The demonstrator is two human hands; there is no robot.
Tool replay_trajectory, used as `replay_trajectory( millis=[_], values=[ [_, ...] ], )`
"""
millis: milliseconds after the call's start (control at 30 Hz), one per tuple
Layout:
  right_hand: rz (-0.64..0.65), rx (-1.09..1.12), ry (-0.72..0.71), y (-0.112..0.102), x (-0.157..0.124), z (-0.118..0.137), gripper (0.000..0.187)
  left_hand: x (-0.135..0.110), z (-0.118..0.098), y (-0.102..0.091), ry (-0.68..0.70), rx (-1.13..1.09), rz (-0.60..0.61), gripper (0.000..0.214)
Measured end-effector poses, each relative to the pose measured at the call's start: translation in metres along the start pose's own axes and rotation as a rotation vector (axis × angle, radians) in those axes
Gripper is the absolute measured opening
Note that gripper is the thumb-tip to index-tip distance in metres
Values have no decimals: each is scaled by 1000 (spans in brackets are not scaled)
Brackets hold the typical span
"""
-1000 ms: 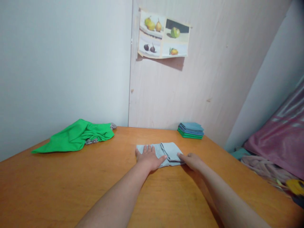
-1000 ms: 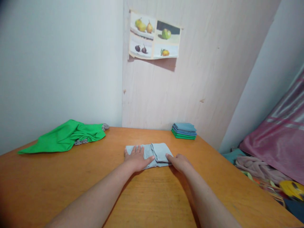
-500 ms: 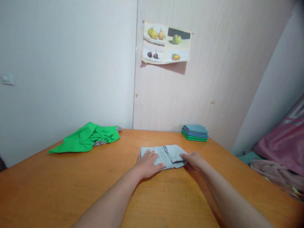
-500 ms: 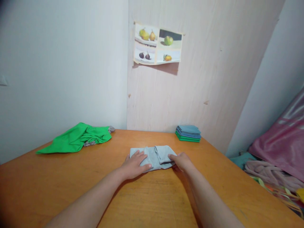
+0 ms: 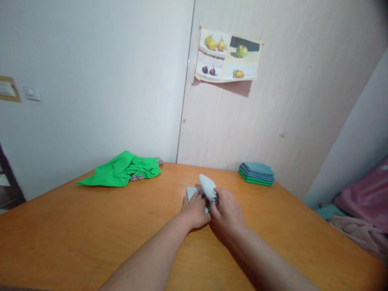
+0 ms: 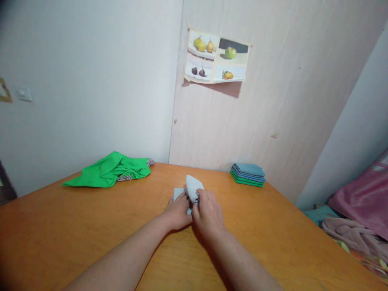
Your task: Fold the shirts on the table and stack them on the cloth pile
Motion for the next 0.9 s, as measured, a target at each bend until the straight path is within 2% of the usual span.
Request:
replay_trajectory(
  millis=[67,167,267,367,400,500,633,733,833,900],
  values=[
    [35,-13,-61,10,-10,11,35,-1,0,-1,22,-25,-18,62],
    [42,0,-67,18,-17,11,32,-2,5,-2,16,-112,-2,66],
    [23,9,-65,18,-19,5,32,-3,14,-6,37,-332,2,78],
    [23,14,-69,18,-21,2,33,-4,26,-13,115,-671,66,55],
    [27,16,-68,18,-22,2,33,-4,30,-16,150,-721,82,49],
    [39,13,-39,18,-20,3,31,-7,45,-26,225,-569,83,45],
    [18,-11,-21,12,-15,10,27,-10,55,-23,179,-345,114,47],
    [52,-40,-109,10,-20,22,25,-11,56,-19,122,-311,105,54],
    [138,-67,-210,12,-31,32,26,-12,56,-20,163,-323,73,59],
    [164,-77,-228,13,-37,34,28,-12,57,-22,187,-369,47,56]
  ],
)
Point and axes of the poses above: each hand's wrist, its own x-axis towards the middle knuckle, its own y-axis out of the palm, z = x × y, the point moved 4 cm from there along x, towards the middle knuckle, and after that the axes turned 13 degrees about y, right-handed, at the moved point
